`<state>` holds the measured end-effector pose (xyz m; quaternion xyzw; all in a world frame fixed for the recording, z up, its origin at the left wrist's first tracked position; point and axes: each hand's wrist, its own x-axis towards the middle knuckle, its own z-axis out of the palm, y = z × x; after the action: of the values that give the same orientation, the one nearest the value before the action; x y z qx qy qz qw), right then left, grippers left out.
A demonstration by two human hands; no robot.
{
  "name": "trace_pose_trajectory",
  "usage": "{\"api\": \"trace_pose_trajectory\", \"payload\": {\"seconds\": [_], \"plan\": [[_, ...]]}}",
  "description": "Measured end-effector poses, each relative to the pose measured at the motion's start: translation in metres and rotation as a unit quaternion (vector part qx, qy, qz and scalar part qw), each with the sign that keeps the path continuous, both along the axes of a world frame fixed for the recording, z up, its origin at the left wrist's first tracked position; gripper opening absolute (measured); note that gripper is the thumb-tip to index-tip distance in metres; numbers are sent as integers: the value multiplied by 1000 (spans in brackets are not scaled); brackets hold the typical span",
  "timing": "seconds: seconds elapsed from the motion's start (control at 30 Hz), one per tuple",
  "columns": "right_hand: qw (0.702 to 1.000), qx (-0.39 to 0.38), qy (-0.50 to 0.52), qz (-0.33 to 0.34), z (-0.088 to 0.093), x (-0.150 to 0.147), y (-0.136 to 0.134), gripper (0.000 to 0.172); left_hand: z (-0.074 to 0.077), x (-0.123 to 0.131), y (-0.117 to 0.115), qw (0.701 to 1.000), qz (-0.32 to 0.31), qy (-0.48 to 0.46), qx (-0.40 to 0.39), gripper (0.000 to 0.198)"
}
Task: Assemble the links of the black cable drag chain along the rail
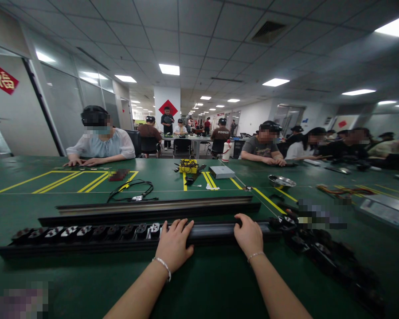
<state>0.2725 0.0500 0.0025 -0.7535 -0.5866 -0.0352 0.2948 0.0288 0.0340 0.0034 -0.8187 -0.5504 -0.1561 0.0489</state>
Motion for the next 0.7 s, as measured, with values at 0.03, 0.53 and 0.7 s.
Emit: {"api": "trace_pose_trajectory", "payload": {"seconds": [0.03,0.53,0.7], "plan": [[1000,-1,2,1,0,0,0,32,0,0,0,1000,-1,-2,3,59],[1000,3,1,1,-3,1,1,32,1,1,-1,1000,2,4,-1,60],[1000,-2,2,4,-1,2,1,31,0,0,0,1000,-3,-4,0,59]]}}
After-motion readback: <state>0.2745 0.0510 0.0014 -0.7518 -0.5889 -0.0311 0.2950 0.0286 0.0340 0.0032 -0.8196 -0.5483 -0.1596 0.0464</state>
